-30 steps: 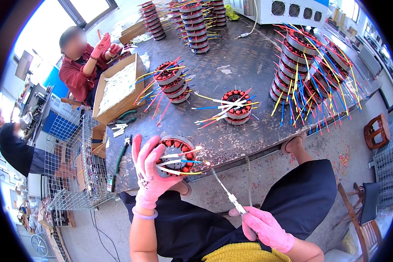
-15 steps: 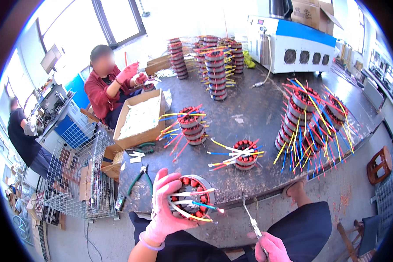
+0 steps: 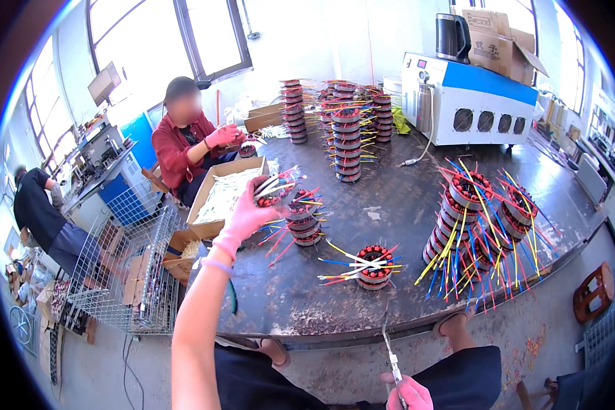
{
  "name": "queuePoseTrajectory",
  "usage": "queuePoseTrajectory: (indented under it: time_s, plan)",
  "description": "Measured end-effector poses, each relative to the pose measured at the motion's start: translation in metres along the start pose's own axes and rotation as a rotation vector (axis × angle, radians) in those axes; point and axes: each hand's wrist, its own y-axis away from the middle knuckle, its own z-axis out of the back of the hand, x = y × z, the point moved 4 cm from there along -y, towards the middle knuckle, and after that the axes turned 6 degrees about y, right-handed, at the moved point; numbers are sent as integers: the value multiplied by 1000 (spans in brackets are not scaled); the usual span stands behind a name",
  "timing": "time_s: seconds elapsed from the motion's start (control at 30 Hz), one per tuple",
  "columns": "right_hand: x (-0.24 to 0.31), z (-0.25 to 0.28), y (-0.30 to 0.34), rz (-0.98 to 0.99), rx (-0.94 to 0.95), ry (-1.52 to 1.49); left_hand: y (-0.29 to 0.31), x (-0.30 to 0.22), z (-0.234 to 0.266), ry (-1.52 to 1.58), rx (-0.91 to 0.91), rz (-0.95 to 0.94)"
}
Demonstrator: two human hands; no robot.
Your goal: The person uses a soldering iron to connect wires on a motor stator. They hold the stator with one gloved hand and apply the heated tip to various wire ends while rotating the component on the table.
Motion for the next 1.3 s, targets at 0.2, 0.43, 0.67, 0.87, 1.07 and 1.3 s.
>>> queuePoseTrajectory:
  time_s: [0.2, 0.43, 0.67, 0.87, 1.07, 1.3]
  plan:
    - [7, 6, -1, -10, -15, 13, -37, 33, -23, -89, 65, 58]
    - [-2, 10, -5, 15, 0, -27, -34, 59, -42, -184, 36, 46]
    - [-4, 8, -7, 19, 9, -33, -37, 60, -42, -237, 33, 36]
    - [0, 8, -6, 21, 6, -27, -37, 54, -48, -245, 29, 39]
    - [1, 5, -4, 21, 3, -24, -44, 73, -32, -285, 41, -18]
    - [-1, 8, -3, 27, -13, -13, -44, 60, -40, -29, 183, 35]
